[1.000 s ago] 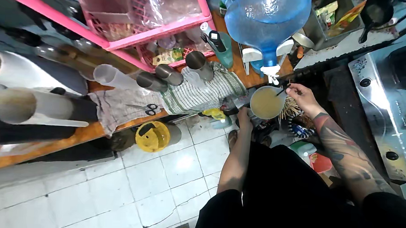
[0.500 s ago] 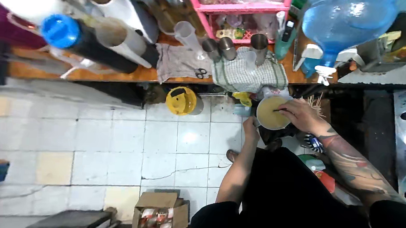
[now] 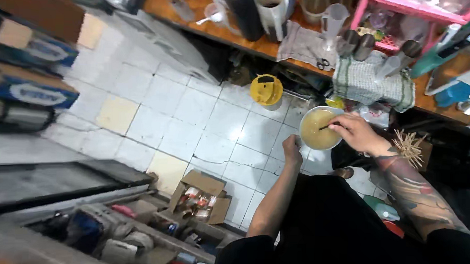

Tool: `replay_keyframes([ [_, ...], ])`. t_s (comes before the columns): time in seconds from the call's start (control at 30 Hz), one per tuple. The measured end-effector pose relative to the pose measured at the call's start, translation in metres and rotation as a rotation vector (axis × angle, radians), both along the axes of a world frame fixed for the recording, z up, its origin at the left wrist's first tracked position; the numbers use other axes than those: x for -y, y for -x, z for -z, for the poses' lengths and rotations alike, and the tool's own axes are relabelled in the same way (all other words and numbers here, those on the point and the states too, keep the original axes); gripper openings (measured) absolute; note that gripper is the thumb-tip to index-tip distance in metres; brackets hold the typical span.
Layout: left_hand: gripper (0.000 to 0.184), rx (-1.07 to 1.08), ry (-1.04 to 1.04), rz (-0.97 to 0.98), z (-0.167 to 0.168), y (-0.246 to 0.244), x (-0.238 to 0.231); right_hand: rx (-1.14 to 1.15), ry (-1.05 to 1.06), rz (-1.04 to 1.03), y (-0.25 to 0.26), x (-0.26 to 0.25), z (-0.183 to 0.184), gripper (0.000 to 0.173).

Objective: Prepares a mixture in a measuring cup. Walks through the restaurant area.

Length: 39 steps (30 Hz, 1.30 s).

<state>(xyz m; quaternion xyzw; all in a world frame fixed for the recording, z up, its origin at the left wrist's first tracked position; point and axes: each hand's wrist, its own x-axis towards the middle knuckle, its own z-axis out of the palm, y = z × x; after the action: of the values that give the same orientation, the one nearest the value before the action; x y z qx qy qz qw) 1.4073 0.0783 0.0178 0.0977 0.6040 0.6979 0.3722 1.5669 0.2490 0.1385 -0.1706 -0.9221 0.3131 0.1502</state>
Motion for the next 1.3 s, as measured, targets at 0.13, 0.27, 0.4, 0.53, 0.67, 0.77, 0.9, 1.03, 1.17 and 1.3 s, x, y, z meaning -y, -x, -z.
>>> replay_keyframes([
  [0.13, 0.03, -0.013, -0.01, -0.151, -0.006, 0.05, 0.057, 0.032, -0.203, -0.101, 0.076, 0.021, -0.01, 0.03],
  [0.27, 0.032, -0.027, -0.05, -0.315, -0.013, 0.085, 0.113, 0.107, -0.259, -0.321, 0.138, 0.055, -0.033, 0.035],
  [0.4, 0.034, -0.061, -0.079, -0.48, -0.02, 0.11, 0.161, 0.047, -0.102, -0.62, 0.205, 0.107, -0.039, 0.031],
  [0.53, 0.031, -0.065, -0.059, -0.651, -0.024, 0.129, 0.201, -0.042, -0.149, -0.77, 0.278, 0.147, -0.036, 0.028],
  [0.67, 0.033, -0.06, -0.036, -0.815, -0.03, 0.148, 0.232, -0.039, -0.334, -0.843, 0.336, 0.169, -0.05, 0.031],
  [0.77, 0.03, -0.04, 0.004, -0.919, -0.034, 0.164, 0.253, 0.027, -0.304, -0.995, 0.369, 0.188, -0.063, 0.031],
  [0.9, 0.027, -0.021, -0.002, -1.085, -0.035, 0.194, 0.273, -0.021, -0.066, -1.266, 0.421, 0.226, -0.053, 0.022],
  [1.03, 0.029, 0.022, -0.013, -1.271, -0.039, 0.233, 0.288, -0.136, -0.107, -1.357, 0.496, 0.261, -0.045, 0.022],
  [1.17, 0.028, 0.098, -0.061, -1.443, -0.04, 0.272, 0.299, -0.133, -0.256, -1.418, 0.576, 0.271, -0.057, 0.023],
  [1.3, 0.027, 0.071, -0.09, -1.568, -0.044, 0.318, 0.31, 0.072, -0.167, -1.743, 0.641, 0.286, -0.058, 0.032],
])
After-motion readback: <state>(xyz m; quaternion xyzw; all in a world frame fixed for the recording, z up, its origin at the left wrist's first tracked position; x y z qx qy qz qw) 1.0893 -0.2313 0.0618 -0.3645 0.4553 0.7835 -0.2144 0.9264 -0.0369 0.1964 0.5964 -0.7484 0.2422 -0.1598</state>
